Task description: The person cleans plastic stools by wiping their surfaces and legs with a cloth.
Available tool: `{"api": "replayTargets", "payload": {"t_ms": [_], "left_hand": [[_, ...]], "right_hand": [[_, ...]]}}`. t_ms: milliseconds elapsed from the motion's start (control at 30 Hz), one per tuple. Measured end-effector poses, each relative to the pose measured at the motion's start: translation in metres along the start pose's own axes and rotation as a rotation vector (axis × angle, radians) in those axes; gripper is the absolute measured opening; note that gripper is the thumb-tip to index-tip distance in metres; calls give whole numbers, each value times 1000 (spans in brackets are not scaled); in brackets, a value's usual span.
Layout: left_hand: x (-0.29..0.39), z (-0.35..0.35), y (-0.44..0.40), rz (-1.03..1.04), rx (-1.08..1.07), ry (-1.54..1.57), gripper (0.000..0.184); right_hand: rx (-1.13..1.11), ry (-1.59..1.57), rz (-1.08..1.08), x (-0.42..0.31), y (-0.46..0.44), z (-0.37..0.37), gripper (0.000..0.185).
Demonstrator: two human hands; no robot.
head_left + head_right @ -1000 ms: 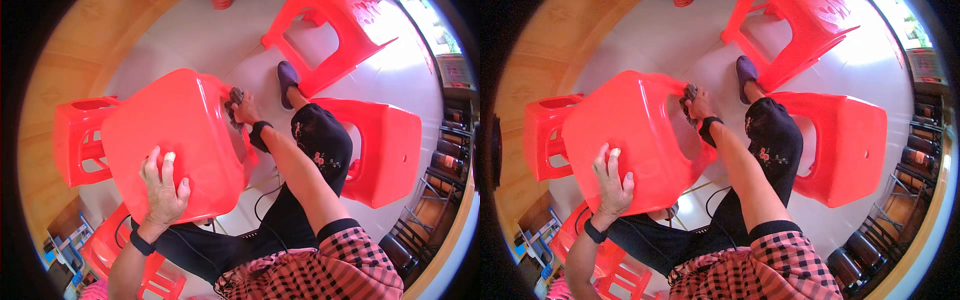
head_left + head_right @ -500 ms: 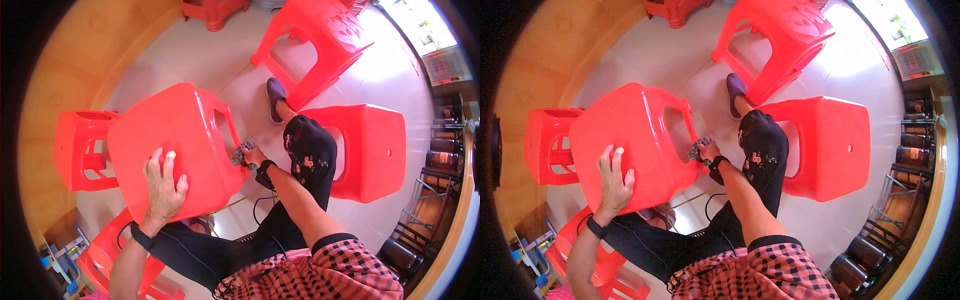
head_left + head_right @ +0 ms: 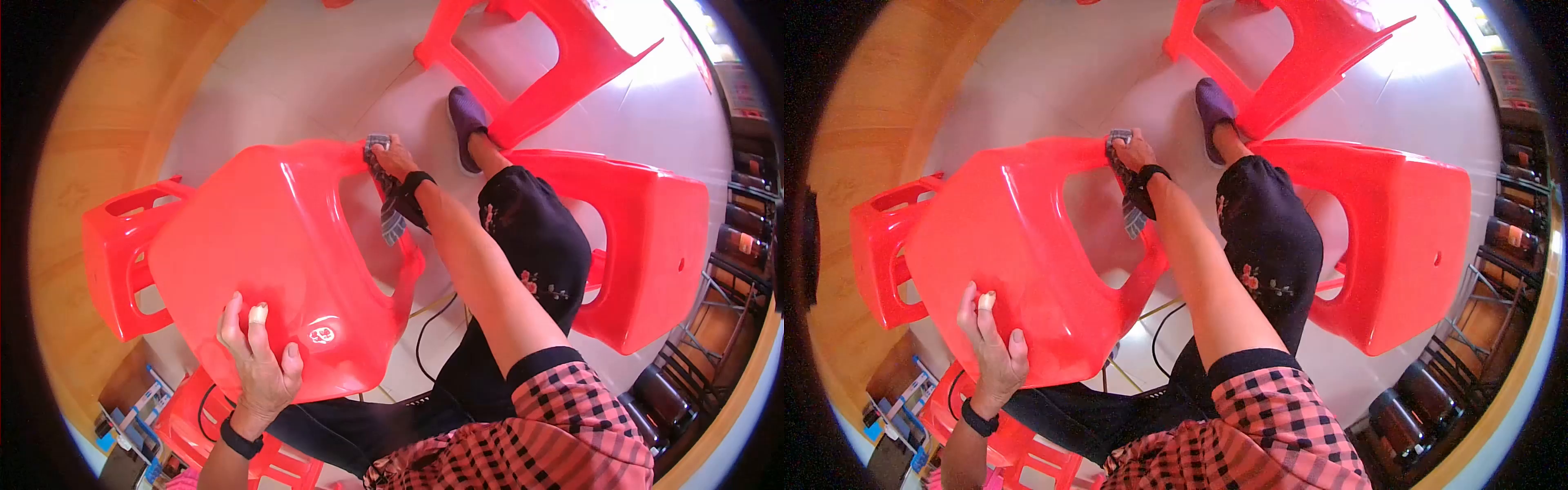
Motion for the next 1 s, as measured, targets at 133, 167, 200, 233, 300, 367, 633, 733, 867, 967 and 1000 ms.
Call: {"api": "replayTargets", "payload": {"t_ms": [133,167,200,233,300,367,633,733,867,967,1000], "left_hand": [[1,1,1,14,7,-15,61],[0,1,1,7,16,0,61],[-1,0,0,1,29,14,60],[0,-2,0,3,37,14,60],[2,-3,-3,-5,35,-16,60],[1,-4,-4,-11,51,-12,60],[-1,-9,-8,-21,117,10,56],[-6,-10,-6,-15,136,22,56],[-1,-10,-6,2,137,36,58],[-1,-10,-6,-8,132,23,58],[-1,-10,-6,-9,129,13,58]], "right_hand": [[63,-241,-1,43,-6,13,62],[59,-243,16,53,-1,14,62],[65,-240,11,73,-4,21,62],[85,-220,-64,93,-10,31,61],[69,-155,-130,107,4,38,57],[-60,-8,-51,120,47,46,50],[-221,564,-67,131,106,50,34],[-287,812,-104,112,110,51,35],[-423,651,98,79,111,19,40],[-247,611,26,-27,94,-16,39],[-137,604,-63,-47,81,-22,42]]}}
Point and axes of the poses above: each hand's wrist, its own y-axis away from the middle knuckle, its own z-axis out of the palm, x = y × z, the point moved 10 cm from there along -y, towards the middle knuckle, and after that the axes turned 5 degrees about -x, right-handed, at the moved point
